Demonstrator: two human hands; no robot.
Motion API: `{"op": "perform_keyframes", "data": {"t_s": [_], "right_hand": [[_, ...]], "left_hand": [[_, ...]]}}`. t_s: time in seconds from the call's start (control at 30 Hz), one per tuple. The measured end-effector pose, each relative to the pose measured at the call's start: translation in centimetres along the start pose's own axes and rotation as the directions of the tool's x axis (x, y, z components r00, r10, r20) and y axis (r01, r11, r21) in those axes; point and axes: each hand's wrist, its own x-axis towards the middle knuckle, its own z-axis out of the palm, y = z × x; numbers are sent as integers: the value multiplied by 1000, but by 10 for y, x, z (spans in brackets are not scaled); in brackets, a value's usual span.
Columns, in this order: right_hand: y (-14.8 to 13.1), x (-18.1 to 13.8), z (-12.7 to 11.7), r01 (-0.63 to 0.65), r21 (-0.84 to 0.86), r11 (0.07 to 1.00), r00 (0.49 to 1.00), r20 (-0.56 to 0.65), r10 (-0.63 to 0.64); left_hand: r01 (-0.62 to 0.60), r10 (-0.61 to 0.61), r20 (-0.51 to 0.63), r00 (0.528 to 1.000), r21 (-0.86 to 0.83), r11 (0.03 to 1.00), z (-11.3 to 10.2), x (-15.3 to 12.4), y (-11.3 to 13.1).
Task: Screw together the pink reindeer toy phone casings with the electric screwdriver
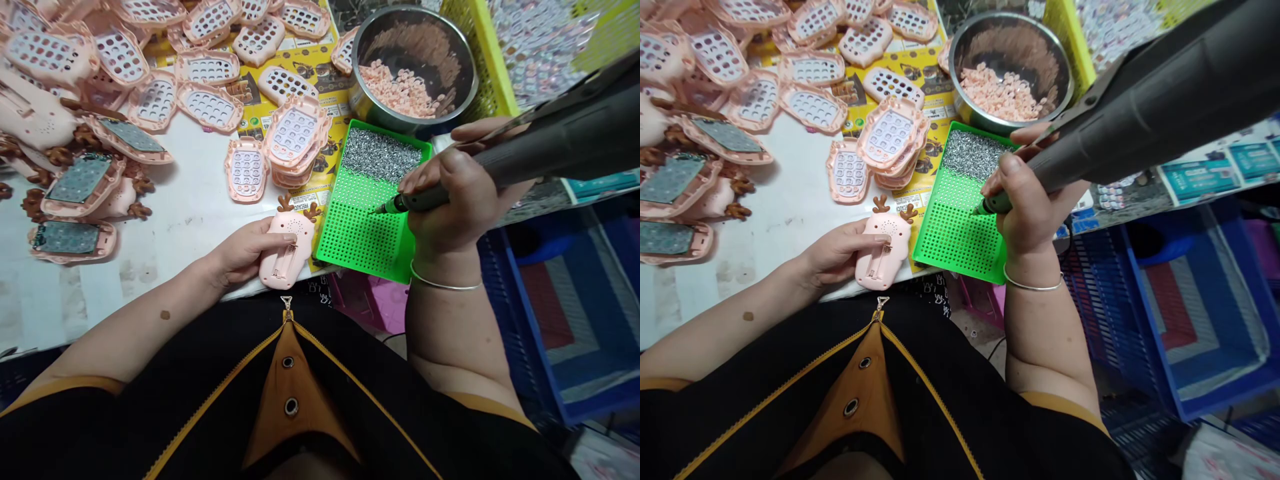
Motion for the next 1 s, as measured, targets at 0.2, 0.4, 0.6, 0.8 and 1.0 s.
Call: {"op": "perform_keyframes", "data": {"t_s": [0.2, 0.4, 0.6, 0.8, 1.0], "right_hand": [[-4, -3, 0, 59, -9, 998, 998, -33, -59], [5, -9, 0, 31, -60, 998, 999, -43, -33], [7, -10, -1, -16, -57, 998, 1000, 17, 17], [5, -9, -3, -29, -90, 995, 999, -17, 28], [-14, -12, -6, -326, -77, 942, 888, 318, 333]], "left_hand": [[2, -2, -3, 1000, 7, 1000, 1, 0, 1], [0, 0, -7, 1000, 7, 1000, 0, 0, 0], [2, -2, 0, 1000, 2, 1000, 1, 0, 0], [5, -5, 3, 1000, -4, 1000, 0, -1, 1], [-4, 3, 3, 1000, 32, 999, 1, 0, -2]]}}
